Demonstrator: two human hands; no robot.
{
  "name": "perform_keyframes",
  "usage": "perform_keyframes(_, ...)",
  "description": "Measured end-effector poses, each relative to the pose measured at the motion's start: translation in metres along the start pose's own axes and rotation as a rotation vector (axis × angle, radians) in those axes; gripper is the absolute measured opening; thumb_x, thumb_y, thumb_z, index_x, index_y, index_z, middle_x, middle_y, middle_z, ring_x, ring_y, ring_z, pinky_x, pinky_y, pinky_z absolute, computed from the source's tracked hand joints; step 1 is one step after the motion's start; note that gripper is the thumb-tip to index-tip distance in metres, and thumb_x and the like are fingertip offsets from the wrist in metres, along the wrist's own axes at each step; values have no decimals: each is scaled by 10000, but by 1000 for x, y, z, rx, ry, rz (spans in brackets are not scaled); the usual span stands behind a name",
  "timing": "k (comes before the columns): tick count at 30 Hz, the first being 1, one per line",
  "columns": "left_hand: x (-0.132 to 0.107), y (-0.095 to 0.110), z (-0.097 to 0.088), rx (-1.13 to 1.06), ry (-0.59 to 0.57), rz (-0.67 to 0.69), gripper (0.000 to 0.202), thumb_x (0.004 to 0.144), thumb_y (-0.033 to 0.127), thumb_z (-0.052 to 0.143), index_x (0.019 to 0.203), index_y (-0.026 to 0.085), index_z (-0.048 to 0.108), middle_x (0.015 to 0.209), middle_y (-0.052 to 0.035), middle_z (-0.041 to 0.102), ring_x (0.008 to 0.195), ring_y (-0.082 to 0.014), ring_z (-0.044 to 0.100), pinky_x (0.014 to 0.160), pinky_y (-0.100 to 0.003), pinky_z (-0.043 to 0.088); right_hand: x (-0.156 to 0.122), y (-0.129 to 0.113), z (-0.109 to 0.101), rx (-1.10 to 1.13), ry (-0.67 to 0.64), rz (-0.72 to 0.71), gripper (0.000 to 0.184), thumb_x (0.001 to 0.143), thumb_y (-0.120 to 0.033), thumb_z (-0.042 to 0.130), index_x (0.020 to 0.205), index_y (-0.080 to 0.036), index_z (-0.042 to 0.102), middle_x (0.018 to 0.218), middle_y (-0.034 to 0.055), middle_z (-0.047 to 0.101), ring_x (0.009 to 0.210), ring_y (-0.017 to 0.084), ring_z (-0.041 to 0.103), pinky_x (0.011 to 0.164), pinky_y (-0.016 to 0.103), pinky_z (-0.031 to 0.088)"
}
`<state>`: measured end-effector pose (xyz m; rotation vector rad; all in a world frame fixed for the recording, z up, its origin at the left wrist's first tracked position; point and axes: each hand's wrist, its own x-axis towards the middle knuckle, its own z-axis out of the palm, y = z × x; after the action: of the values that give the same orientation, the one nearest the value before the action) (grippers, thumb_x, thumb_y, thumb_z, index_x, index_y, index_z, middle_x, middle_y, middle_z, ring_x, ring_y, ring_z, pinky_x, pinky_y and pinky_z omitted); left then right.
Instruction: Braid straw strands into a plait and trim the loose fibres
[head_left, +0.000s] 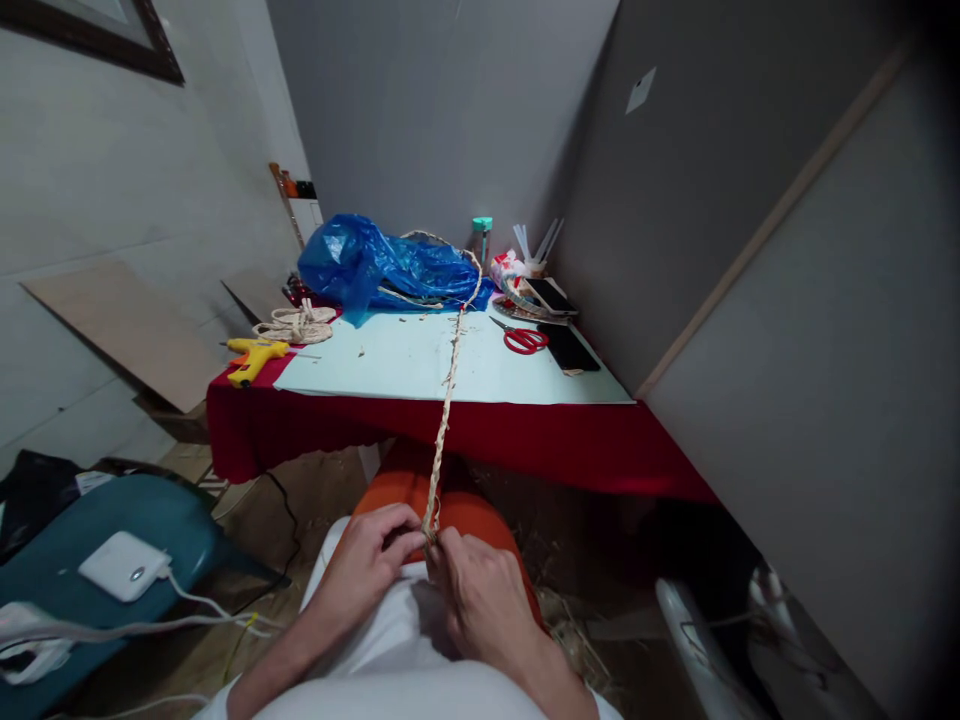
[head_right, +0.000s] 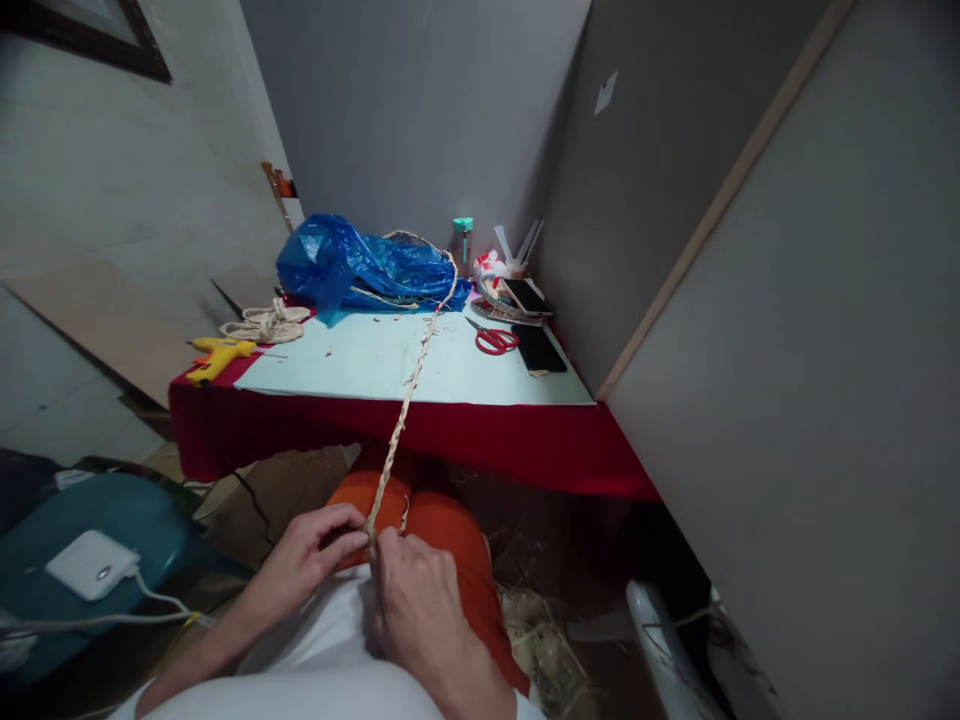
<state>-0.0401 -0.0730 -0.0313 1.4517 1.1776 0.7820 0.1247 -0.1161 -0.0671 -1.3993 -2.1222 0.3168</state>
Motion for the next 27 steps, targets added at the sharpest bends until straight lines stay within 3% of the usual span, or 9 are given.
perform_keyframes(3,-5,-3,5,43,79,23,261,785,333,660,587,186,574,607,20,519,641,-153,432,628,-252,337,-2,-1,6,-58,-10,-74,108,883,-126,411,909,-194,491,685,45,682,557,176,622,514,304,196)
perform_keyframes(6,-9,-9,7,7,73,2,310,805,387,647,593,178,560,606,25,498,628,-142,428,607,-244,342,-4,-3,14,-88,-18,-137,131,833,-127,461,946,-183,497,675,26,683,537,158,612,501,300,199)
perform_keyframes(13,-14,-28,13,-201,41,-113,508,755,646,654,789,140,630,605,67,412,469,-61,267,425,-193,207,-5,-1,24,-155,13,-210,132,835,-153,541,963,-183,526,678,26,680,574,164,620,501,302,200)
perform_keyframes(17,-19,-30,14,-268,29,-137,460,766,577,699,862,128,675,719,3,555,593,-92,459,529,-186,361,-4,1,19,-148,34,-244,66,920,-173,505,951,-184,562,677,31,676,585,159,606,499,298,228)
perform_keyframes(21,-23,-18,5,-253,-10,-108,365,820,488,683,862,126,698,772,-23,613,679,-121,514,622,-208,420,-5,0,0,-81,55,-271,215,996,-254,455,859,-197,611,694,33,682,593,157,591,545,290,309)
perform_keyframes(24,-23,-10,-4,-191,-24,-75,347,847,475,658,831,130,693,718,-2,592,638,-112,477,596,-203,396,-4,-2,-19,-10,123,-176,271,1018,-263,426,860,-191,635,712,35,671,636,156,585,626,281,389)
perform_keyframes(27,-21,-6,-10,-119,-61,-43,356,875,481,616,833,137,699,743,-14,631,663,-132,522,621,-213,424,4,-7,-30,242,185,35,197,1002,-262,485,1095,-170,632,976,86,707,900,188,633,820,293,463)
